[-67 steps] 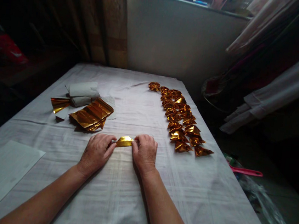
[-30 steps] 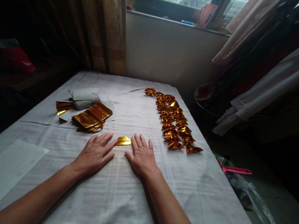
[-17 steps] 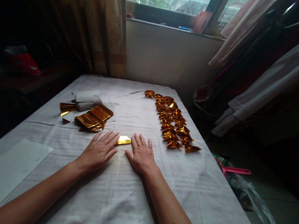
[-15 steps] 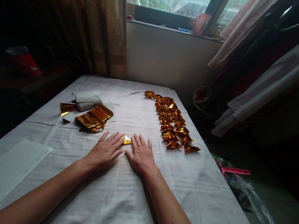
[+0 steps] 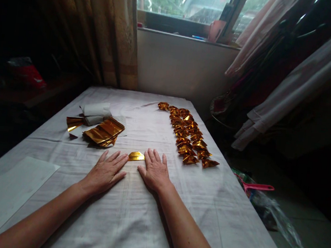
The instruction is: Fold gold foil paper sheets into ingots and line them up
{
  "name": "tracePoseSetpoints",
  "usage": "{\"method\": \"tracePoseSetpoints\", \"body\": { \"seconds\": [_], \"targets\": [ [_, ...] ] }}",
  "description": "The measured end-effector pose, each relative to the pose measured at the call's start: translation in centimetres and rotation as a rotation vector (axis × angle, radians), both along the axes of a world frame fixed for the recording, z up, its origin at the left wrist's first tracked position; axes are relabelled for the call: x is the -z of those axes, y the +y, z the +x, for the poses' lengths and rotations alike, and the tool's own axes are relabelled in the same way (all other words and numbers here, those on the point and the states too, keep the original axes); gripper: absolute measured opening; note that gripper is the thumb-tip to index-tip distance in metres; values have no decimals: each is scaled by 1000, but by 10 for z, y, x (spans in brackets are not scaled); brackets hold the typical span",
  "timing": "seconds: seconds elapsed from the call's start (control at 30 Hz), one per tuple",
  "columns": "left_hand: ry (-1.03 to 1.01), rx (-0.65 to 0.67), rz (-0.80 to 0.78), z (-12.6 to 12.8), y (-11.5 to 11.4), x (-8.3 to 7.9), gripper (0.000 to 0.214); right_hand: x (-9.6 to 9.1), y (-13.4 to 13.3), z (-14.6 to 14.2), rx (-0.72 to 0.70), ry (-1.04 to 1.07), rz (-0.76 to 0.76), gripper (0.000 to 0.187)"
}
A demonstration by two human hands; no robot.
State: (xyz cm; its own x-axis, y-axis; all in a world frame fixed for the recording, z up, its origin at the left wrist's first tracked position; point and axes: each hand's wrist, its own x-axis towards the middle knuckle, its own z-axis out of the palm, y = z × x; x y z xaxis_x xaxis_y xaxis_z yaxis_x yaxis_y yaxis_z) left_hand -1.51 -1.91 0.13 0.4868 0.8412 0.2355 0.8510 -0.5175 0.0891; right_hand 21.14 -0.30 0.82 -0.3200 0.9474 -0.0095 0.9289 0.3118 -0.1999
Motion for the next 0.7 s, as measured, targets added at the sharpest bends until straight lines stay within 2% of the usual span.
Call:
{"method": "tracePoseSetpoints", "body": {
  "seconds": [0.1,0.23,0.4,0.57,0.7],
  "targets": [
    [-64,-37,49,12,6,-11,30,-1,-2,-2,24,26,52,58],
    [-70,-128,17,27,16,-22,15,-2,-5,-2,21,63,118,47],
    [-87,-205,-33,37,24,-26,20,-2,-6,3,-11,139,181,35],
    [-98,-231,-177,43,31,-35,33,4,-4,6,-34,196,228,31],
    [-86,-214,-250,48,37,-42,28,8,-2,6,-41,223,266,30]
  ]
}}
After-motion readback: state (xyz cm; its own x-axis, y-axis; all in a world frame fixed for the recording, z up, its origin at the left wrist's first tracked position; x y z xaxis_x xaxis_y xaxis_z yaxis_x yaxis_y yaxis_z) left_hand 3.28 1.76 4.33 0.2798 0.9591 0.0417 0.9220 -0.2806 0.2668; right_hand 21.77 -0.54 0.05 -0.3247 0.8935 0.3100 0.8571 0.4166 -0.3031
